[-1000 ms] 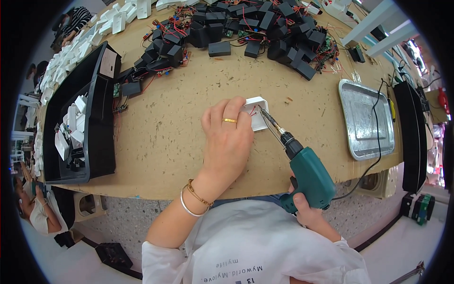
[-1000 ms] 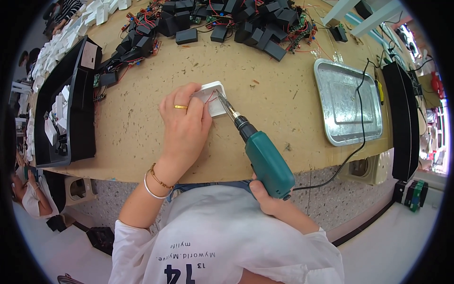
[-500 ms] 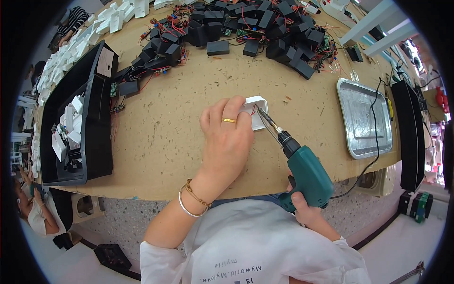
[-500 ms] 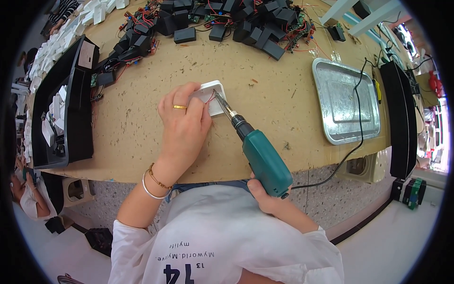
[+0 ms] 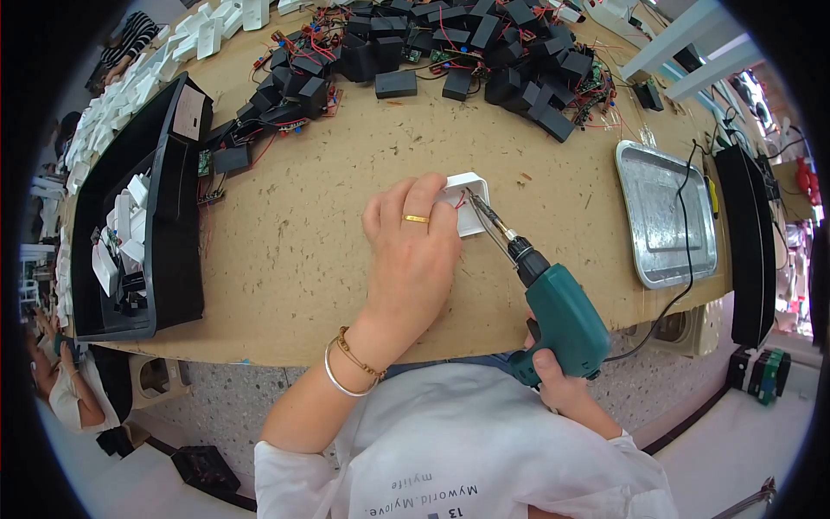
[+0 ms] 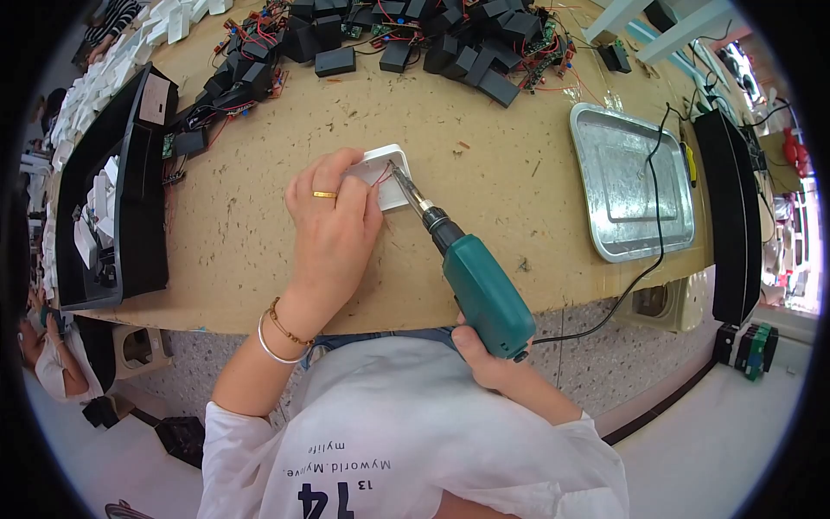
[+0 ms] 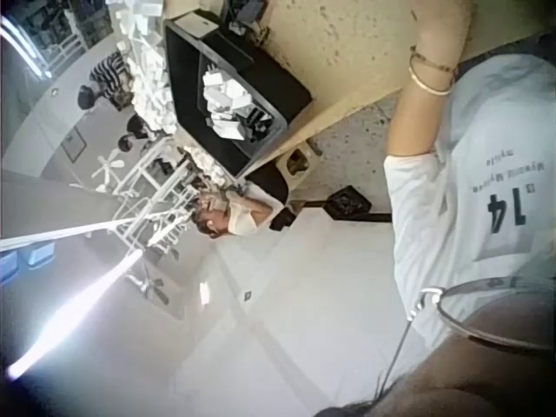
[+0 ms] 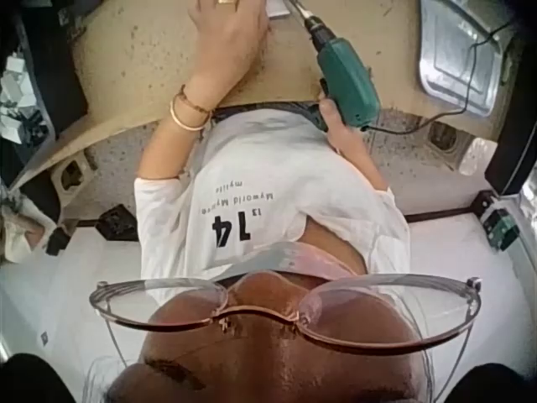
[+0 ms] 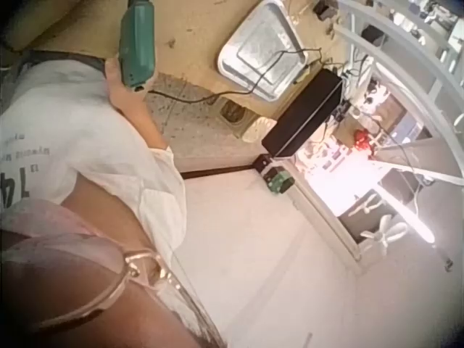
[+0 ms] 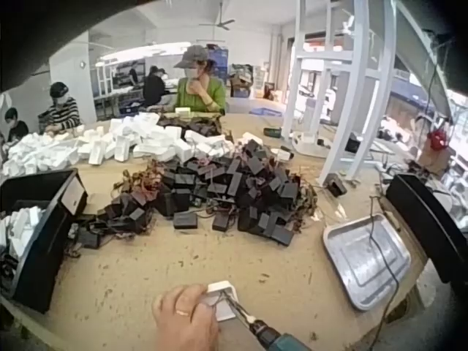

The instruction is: Soldering wires and components into small white plastic housings at a manual assembly workstation.

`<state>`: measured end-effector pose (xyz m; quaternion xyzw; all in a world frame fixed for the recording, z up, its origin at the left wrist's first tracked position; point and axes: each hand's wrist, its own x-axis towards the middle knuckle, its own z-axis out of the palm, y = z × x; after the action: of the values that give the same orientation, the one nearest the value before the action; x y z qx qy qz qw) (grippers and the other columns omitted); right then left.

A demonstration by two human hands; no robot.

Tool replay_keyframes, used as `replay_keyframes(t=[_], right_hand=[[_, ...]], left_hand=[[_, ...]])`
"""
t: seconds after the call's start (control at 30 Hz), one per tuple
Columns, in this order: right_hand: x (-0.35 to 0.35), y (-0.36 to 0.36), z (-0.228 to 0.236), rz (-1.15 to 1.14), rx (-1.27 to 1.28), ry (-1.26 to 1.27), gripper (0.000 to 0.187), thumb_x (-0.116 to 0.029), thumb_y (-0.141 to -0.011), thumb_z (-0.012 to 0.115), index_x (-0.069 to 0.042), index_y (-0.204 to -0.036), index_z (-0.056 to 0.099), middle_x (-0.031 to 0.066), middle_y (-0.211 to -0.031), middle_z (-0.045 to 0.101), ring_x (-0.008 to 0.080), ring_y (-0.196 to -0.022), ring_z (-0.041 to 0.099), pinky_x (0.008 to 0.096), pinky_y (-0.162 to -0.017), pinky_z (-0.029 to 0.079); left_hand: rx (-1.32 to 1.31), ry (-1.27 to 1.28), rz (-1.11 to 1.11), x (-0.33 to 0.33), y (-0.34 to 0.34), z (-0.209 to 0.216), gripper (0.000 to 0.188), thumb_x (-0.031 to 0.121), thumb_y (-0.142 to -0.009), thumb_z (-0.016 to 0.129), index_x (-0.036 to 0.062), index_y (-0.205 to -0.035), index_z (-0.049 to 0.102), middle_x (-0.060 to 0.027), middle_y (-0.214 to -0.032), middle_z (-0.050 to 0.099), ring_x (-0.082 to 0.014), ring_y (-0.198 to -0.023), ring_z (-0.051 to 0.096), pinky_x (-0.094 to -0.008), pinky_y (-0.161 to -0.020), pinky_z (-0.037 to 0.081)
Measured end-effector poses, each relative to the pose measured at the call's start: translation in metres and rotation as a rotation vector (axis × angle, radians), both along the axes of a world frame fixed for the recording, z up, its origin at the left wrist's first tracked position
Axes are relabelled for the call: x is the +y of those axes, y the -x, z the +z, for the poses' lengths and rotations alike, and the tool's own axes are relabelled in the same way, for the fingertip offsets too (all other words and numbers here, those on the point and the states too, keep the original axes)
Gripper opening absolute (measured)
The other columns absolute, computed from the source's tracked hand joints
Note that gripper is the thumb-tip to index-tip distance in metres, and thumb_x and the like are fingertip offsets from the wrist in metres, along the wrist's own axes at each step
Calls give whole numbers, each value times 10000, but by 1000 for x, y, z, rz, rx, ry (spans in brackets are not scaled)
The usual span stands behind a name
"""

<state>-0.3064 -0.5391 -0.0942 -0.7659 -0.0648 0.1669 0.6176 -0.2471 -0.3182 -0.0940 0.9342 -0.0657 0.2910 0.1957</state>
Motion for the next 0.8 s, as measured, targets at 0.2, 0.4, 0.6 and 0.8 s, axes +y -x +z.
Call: replay_keyframes(t=[0.2,0.4,0.6,0.8], right_hand=[[-1,0,-1,8,-26,8,685,-532,-818,601,13,-1218,489,46,-943,527,123,-799,486,274,-682,407],[0,-4,-5,-44,-161,-62,262,-217,-783,716,-12,-894,595,44,-757,603,140,-654,563,272,-602,457],[1,-3,-7,-59,-159,-82,276,-216,-778,719,-5,-897,588,42,-749,597,131,-645,550,267,-592,449],[4,-4,-3,-61,-149,-80,274,-203,-780,718,-9,-913,578,35,-752,590,124,-652,543,264,-596,446]], left_hand=[[2,-23,-3,-1,0,-1,199,42,-675,627,8,-846,531,-109,-1144,475,-286,-1058,455,-447,-905,319],[16,-24,-10,-1,0,0,197,38,-671,628,13,-842,533,-108,-1149,469,-287,-1061,451,-449,-906,315],[19,-13,-16,0,0,1,199,39,-674,629,12,-849,538,-108,-1150,465,-287,-1066,447,-450,-913,311],[27,-26,-21,0,0,1,197,49,-687,624,8,-863,545,-107,-1145,464,-284,-1063,446,-450,-917,308]])
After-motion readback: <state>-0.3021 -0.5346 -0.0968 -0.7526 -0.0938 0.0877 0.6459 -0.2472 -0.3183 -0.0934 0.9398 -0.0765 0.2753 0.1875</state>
